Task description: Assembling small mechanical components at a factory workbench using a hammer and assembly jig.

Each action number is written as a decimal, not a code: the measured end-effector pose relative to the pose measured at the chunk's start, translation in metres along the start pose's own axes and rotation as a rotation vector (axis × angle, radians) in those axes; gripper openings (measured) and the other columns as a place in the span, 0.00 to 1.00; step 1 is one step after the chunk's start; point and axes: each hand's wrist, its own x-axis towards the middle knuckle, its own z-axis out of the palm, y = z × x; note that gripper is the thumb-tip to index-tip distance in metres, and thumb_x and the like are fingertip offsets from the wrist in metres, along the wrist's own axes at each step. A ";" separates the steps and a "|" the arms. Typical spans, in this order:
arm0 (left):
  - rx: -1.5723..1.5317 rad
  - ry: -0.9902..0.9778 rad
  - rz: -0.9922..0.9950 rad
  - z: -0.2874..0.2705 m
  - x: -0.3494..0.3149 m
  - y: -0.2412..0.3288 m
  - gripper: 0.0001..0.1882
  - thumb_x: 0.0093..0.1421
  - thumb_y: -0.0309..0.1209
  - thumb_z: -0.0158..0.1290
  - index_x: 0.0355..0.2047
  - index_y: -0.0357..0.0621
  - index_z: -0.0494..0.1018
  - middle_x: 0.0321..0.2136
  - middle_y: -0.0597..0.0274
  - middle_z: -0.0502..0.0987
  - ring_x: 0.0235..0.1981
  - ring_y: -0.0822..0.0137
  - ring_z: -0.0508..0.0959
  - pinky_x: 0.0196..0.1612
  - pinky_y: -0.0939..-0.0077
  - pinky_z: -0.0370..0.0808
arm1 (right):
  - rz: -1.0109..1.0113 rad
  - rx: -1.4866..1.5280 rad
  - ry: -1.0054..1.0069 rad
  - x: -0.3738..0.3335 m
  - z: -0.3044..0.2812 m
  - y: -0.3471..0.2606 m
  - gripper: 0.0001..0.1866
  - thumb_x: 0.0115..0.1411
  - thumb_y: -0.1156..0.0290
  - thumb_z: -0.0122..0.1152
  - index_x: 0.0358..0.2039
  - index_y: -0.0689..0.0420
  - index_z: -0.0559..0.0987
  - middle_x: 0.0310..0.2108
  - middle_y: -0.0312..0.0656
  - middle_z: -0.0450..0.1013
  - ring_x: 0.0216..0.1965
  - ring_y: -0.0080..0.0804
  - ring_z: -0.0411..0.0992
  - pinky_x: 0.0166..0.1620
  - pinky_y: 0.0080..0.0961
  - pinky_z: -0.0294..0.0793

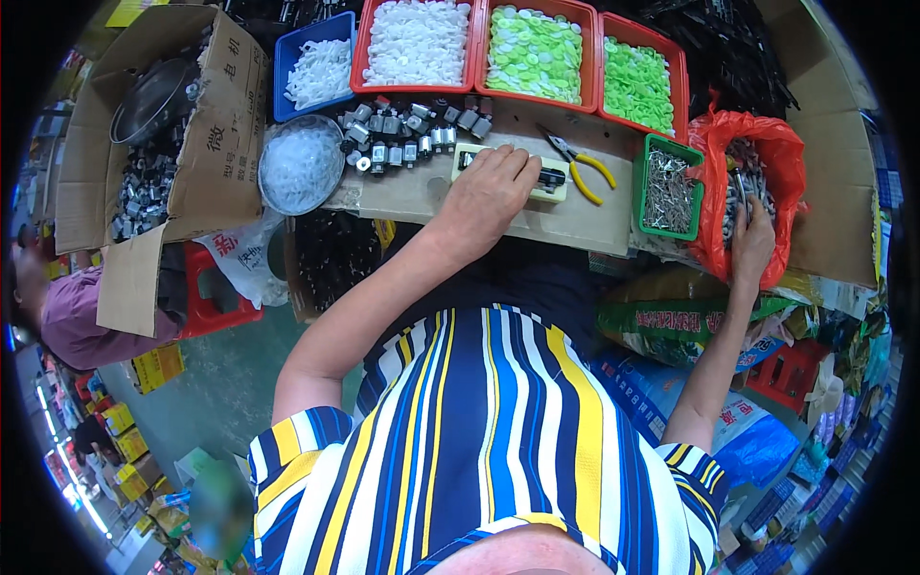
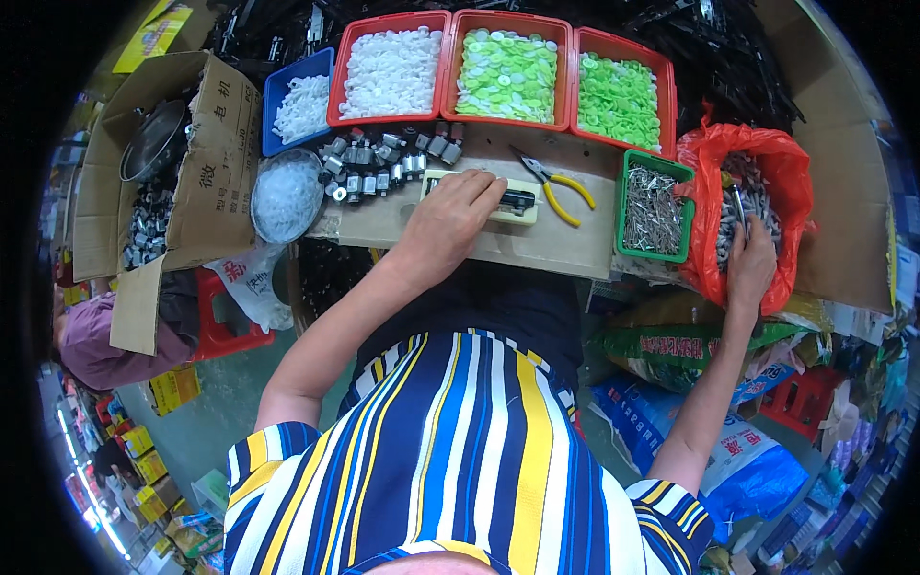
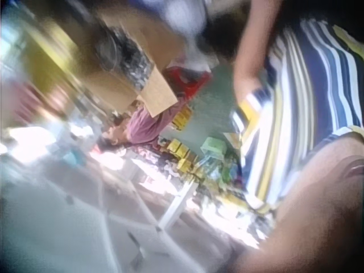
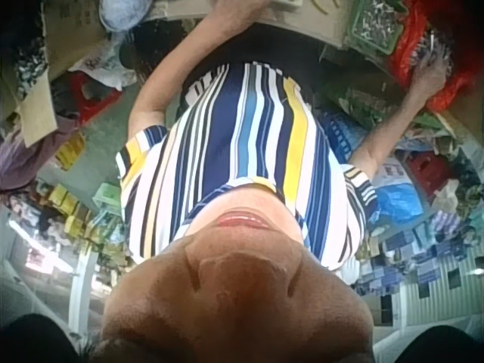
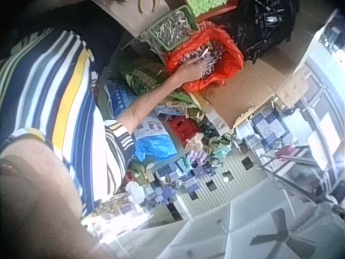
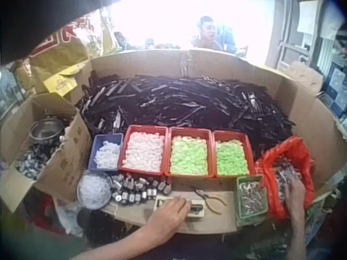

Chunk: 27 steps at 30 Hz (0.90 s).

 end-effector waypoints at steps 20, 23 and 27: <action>-1.030 0.122 -0.418 -0.028 0.003 -0.043 0.09 0.66 0.26 0.51 0.45 0.40 0.67 0.44 0.62 0.73 0.46 0.74 0.71 0.52 0.78 0.68 | -0.435 0.426 -0.298 -0.017 -0.010 -0.235 0.15 0.50 0.75 0.62 0.39 0.65 0.74 0.45 0.52 0.68 0.45 0.52 0.68 0.47 0.42 0.74; -1.069 0.138 -0.448 -0.039 0.003 -0.034 0.09 0.66 0.25 0.52 0.45 0.39 0.67 0.42 0.60 0.75 0.45 0.73 0.74 0.52 0.77 0.69 | -0.421 0.369 -0.294 -0.013 -0.010 -0.241 0.13 0.46 0.74 0.62 0.33 0.66 0.76 0.40 0.51 0.68 0.41 0.51 0.69 0.44 0.42 0.74; -1.020 0.272 -0.259 -0.060 0.004 -0.017 0.12 0.65 0.22 0.53 0.47 0.37 0.67 0.41 0.59 0.77 0.43 0.73 0.75 0.50 0.78 0.72 | -0.348 0.271 -0.379 -0.011 -0.002 -0.247 0.11 0.44 0.75 0.60 0.30 0.64 0.75 0.38 0.50 0.67 0.40 0.50 0.70 0.41 0.45 0.72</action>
